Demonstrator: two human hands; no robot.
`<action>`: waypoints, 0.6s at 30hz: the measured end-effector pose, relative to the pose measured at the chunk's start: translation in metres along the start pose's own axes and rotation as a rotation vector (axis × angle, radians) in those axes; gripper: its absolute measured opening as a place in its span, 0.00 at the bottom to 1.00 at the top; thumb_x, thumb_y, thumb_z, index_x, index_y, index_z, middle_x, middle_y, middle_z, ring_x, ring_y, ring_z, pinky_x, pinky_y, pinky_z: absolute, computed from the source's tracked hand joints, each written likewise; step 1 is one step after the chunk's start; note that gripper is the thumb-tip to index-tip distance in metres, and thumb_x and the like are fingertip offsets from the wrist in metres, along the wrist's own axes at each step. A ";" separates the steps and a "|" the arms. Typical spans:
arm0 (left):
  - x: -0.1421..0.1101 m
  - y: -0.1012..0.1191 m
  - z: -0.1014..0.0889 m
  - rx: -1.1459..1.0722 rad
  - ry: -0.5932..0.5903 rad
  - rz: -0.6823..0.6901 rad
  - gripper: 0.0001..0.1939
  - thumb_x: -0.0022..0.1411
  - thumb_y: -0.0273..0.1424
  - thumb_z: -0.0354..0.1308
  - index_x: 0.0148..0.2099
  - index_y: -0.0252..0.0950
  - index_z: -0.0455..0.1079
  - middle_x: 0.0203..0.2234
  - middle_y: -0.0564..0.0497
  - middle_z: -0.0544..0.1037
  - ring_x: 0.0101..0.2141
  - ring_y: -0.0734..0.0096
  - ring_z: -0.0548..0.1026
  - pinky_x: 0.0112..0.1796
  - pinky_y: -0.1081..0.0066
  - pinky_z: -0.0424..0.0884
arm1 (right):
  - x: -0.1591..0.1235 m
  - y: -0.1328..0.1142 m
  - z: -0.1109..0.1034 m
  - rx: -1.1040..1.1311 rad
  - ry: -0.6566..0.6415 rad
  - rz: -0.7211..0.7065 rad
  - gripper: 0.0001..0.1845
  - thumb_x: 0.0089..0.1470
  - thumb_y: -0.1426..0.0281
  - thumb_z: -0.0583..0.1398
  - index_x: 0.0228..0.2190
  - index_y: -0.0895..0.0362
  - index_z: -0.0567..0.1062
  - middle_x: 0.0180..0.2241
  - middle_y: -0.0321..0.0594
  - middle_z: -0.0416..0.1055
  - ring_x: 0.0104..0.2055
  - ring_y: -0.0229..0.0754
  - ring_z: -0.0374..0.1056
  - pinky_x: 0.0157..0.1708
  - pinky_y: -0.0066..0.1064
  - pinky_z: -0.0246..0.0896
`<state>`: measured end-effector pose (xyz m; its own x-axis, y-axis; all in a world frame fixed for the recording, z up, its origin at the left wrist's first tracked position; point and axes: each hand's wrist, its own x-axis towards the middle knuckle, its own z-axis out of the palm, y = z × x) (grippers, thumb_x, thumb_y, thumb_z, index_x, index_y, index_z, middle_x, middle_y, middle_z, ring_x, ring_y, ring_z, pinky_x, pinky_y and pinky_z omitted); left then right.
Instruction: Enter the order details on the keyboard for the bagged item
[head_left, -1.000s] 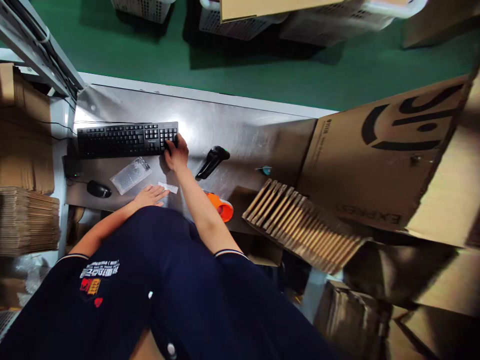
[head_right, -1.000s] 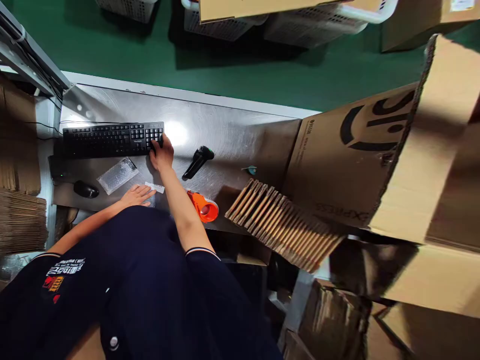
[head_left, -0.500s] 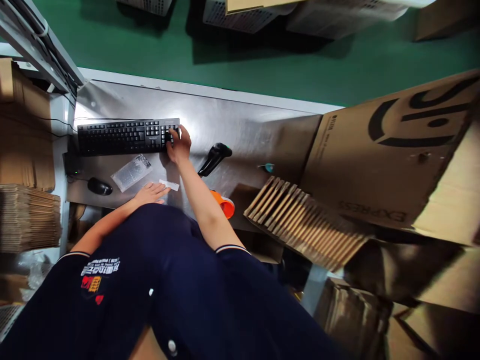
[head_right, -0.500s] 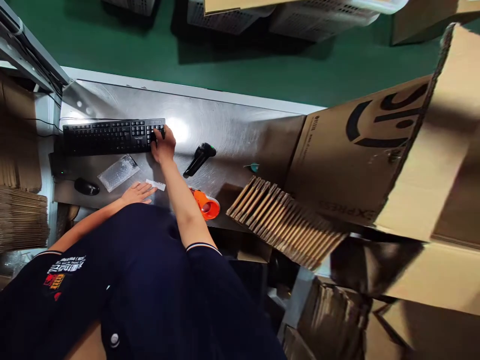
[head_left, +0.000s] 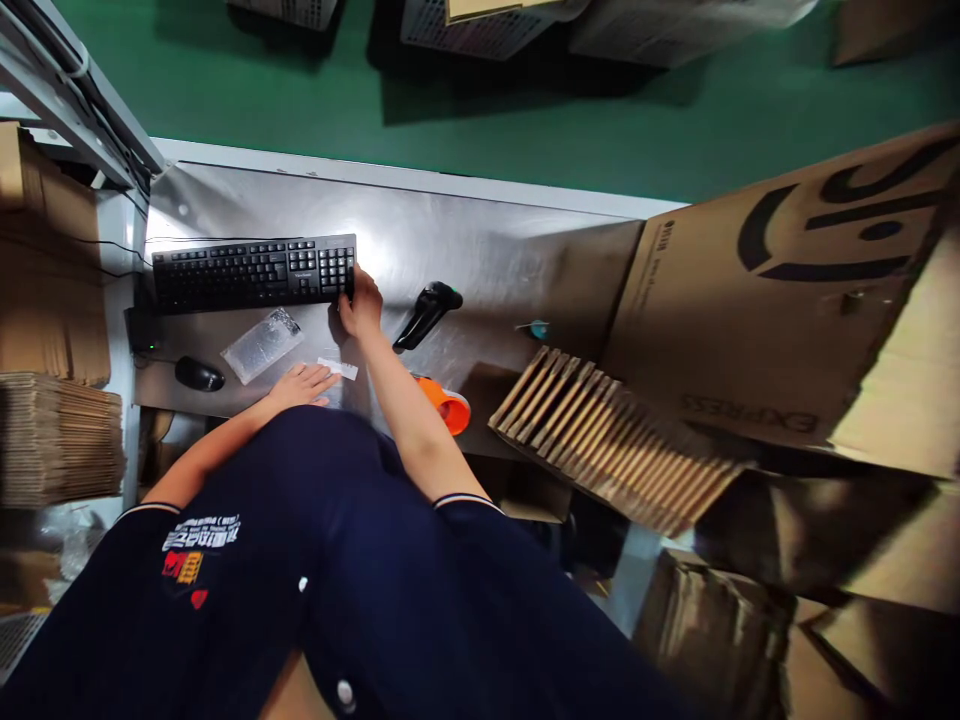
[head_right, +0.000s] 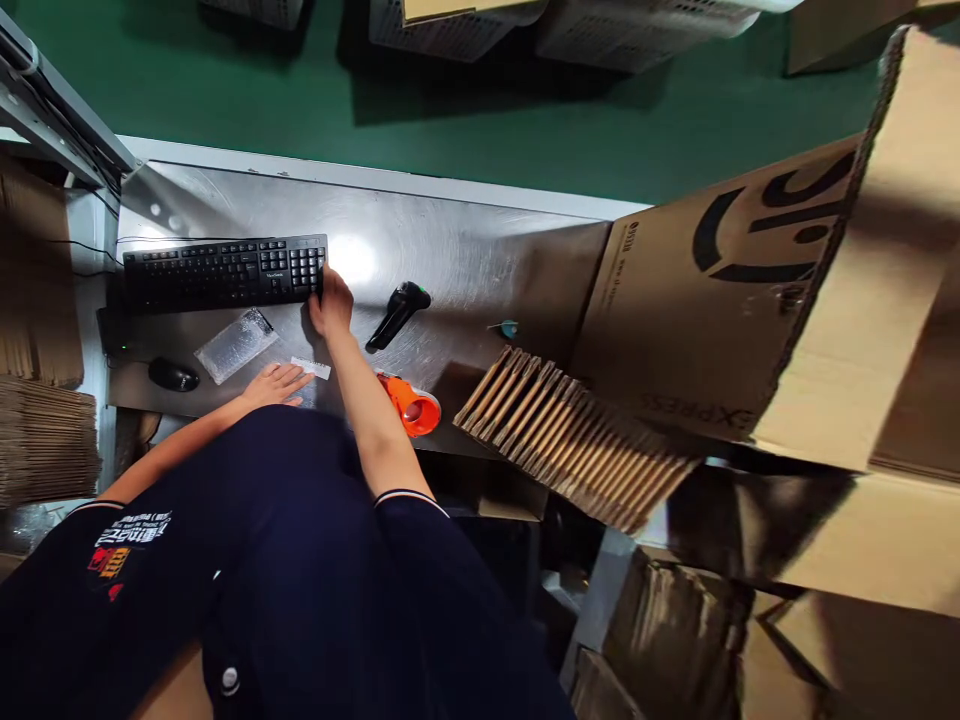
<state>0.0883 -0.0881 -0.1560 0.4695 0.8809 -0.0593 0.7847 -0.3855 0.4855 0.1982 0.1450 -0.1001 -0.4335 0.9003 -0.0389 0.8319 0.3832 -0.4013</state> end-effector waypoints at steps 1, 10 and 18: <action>0.000 0.000 -0.001 -0.001 0.001 0.000 0.33 0.78 0.45 0.51 0.78 0.44 0.58 0.69 0.42 0.72 0.67 0.51 0.68 0.63 0.54 0.63 | 0.000 0.001 0.001 -0.008 -0.009 0.005 0.36 0.64 0.67 0.51 0.70 0.61 0.61 0.68 0.55 0.68 0.70 0.58 0.63 0.71 0.55 0.61; 0.000 0.003 -0.013 -0.052 -0.044 0.011 0.32 0.79 0.44 0.49 0.79 0.39 0.56 0.70 0.40 0.70 0.68 0.49 0.67 0.64 0.53 0.63 | -0.005 0.006 0.002 -0.038 -0.027 0.004 0.32 0.63 0.67 0.54 0.67 0.57 0.69 0.71 0.54 0.63 0.71 0.59 0.62 0.72 0.57 0.60; 0.000 0.002 -0.019 -0.059 -0.046 0.015 0.32 0.79 0.44 0.48 0.78 0.39 0.58 0.69 0.40 0.71 0.67 0.49 0.68 0.63 0.53 0.65 | 0.018 -0.014 -0.002 -0.083 -0.016 -0.032 0.28 0.68 0.62 0.55 0.66 0.53 0.70 0.76 0.51 0.54 0.77 0.61 0.51 0.76 0.59 0.51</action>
<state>0.0826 -0.0837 -0.1385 0.5001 0.8612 -0.0906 0.7526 -0.3806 0.5373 0.1797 0.1561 -0.0932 -0.4651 0.8842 -0.0426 0.8431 0.4278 -0.3258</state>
